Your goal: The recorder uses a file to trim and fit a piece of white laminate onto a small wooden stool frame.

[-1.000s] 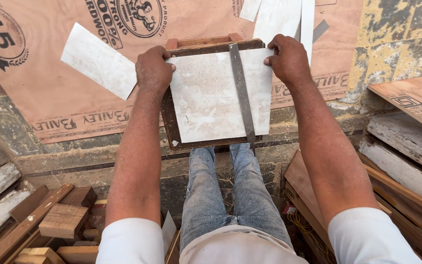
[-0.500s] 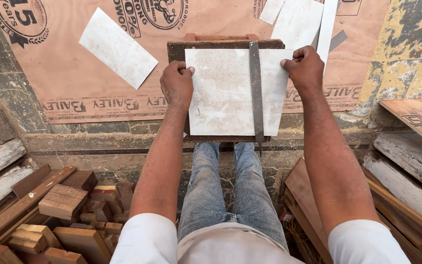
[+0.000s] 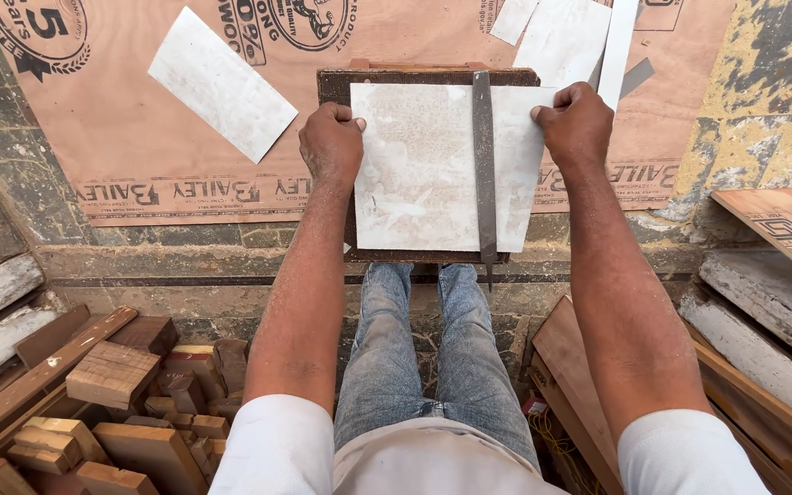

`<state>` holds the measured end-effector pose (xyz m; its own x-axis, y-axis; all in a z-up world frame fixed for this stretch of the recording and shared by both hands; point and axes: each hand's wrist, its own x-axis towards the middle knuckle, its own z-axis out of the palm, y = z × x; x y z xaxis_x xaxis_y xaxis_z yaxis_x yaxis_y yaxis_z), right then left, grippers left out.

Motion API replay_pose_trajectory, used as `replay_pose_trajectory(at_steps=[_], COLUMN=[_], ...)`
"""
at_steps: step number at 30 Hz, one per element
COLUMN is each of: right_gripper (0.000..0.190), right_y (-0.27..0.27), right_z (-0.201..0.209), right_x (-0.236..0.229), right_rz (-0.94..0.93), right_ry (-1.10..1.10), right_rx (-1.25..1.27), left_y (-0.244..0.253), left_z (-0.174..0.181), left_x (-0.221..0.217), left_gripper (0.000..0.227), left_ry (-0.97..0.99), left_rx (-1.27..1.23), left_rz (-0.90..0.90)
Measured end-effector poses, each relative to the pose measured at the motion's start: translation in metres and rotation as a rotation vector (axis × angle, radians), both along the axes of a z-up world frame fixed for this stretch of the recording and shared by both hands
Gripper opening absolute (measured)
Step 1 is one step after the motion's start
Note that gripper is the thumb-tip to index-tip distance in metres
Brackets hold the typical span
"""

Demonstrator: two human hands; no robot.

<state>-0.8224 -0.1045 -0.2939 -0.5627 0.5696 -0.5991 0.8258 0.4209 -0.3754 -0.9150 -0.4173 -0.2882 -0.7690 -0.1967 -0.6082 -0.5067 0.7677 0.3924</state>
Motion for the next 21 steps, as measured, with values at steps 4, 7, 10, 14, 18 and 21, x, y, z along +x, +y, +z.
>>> replay_pose_trajectory(at_steps=[4, 7, 10, 14, 18, 21], right_gripper=[0.051, 0.037, 0.039, 0.047, 0.051, 0.038], right_y=[-0.001, 0.008, 0.014, 0.004, -0.027, -0.06], right_z=[0.024, 0.02, 0.013, 0.013, 0.017, 0.017], right_x=[-0.01, -0.009, -0.009, 0.006, 0.065, 0.142], right_rz=[0.11, 0.308, 0.349, 0.257, -0.017, -0.119], right_ry=[0.02, 0.08, 0.031, 0.021, 0.003, -0.116], right_rx=[-0.014, 0.007, -0.006, 0.003, -0.084, -0.121], left_y=[0.006, 0.018, 0.021, 0.024, 0.024, 0.024], left_z=[0.012, 0.031, 0.024, 0.023, 0.024, 0.024], left_x=[-0.017, -0.035, -0.043, -0.039, -0.039, -0.039], left_gripper=[0.023, 0.059, 0.043, 0.044, 0.047, 0.048], left_ry=[-0.059, -0.032, -0.069, -0.118, -0.114, -0.109], left_rx=[-0.054, -0.091, -0.156, -0.175, -0.174, -0.182], left_rz=[-0.191, -0.511, -0.646, -0.637, -0.567, -0.558])
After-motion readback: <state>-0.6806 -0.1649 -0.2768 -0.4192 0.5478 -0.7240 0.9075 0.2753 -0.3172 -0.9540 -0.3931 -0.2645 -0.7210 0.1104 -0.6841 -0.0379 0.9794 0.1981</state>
